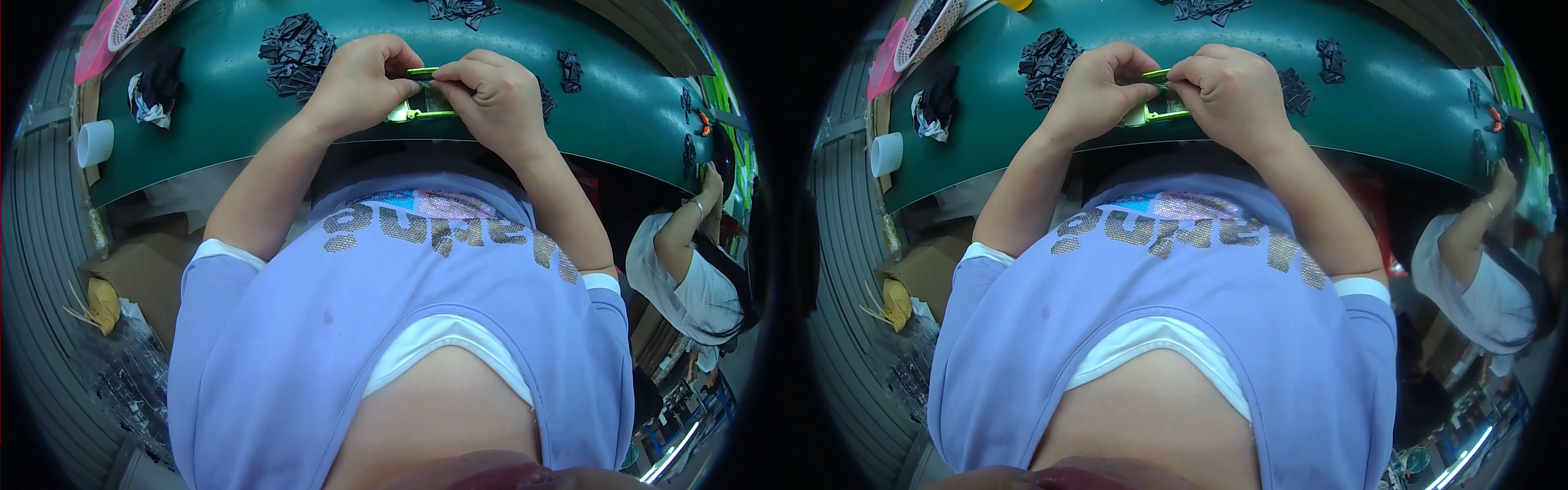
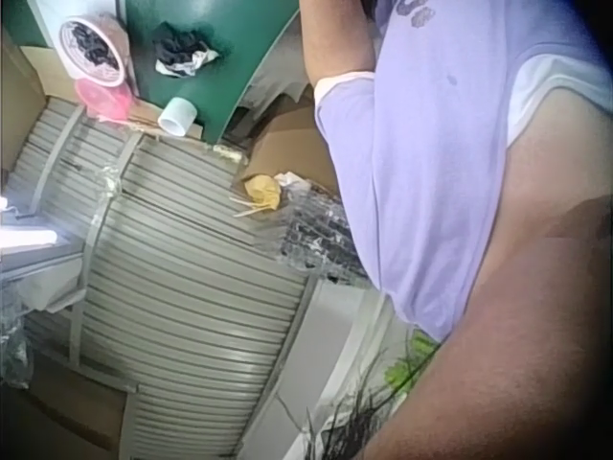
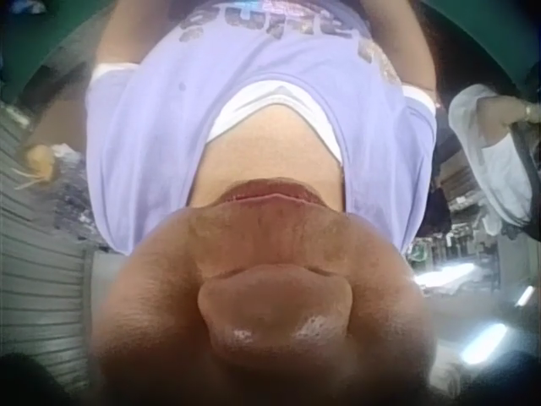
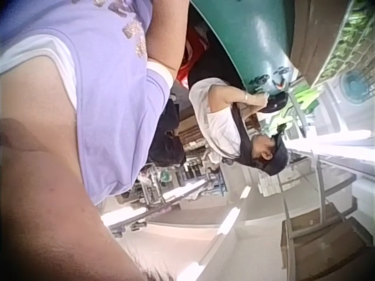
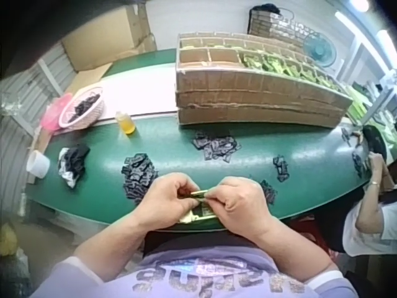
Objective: The person applies liquid adhesive from a dispenser bottle onto black plastic parts, wipes them with a cloth, and fits the parts onto a toy car body by hand.
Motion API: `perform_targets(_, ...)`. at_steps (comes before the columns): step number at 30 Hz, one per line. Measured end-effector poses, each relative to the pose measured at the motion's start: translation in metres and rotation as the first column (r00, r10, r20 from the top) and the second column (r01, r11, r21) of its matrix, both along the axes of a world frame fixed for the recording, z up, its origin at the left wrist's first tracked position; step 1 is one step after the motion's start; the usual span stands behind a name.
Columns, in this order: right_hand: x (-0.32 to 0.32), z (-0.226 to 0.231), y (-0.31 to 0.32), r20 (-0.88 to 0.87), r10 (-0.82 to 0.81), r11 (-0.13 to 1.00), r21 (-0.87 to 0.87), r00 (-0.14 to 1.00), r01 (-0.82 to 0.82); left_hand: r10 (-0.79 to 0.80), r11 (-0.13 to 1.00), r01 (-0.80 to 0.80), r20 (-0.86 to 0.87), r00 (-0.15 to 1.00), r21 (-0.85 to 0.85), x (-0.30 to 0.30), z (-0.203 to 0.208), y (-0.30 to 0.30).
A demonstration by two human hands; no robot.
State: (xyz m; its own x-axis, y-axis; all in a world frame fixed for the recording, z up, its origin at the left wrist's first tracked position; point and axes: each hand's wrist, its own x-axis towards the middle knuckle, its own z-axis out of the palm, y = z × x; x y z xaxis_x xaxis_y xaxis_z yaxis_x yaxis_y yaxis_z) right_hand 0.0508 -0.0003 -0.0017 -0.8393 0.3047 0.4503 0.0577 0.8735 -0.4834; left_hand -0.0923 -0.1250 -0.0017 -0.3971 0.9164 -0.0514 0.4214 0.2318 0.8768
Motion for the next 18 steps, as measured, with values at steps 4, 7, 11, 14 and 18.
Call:
perform_targets(4,-0.001,-0.002,-0.003,0.009,-0.034,0.999,0.011,0.999,0.033,0.013,1.0,-0.013,-0.019,1.0,-0.007,0.001,0.0,0.001)
perform_targets(7,-0.002,-0.002,-0.005,0.019,-0.066,0.997,0.047,0.998,0.065,0.023,1.0,-0.022,-0.053,0.998,0.021,0.001,-0.002,0.001)
perform_targets(11,-0.007,0.009,0.001,-0.051,-0.088,0.975,0.199,0.995,0.096,0.04,0.995,-0.029,-0.114,0.993,0.091,-0.002,-0.008,0.001)
perform_targets(14,-0.007,0.011,0.014,0.053,0.075,0.948,0.305,0.996,-0.088,0.062,0.994,-0.05,-0.121,0.991,0.1,0.0,-0.01,0.001)
perform_targets(18,-0.007,0.01,0.018,0.149,0.09,0.911,0.387,0.985,-0.142,0.021,0.984,0.02,-0.231,0.973,0.177,-0.003,-0.006,0.003)
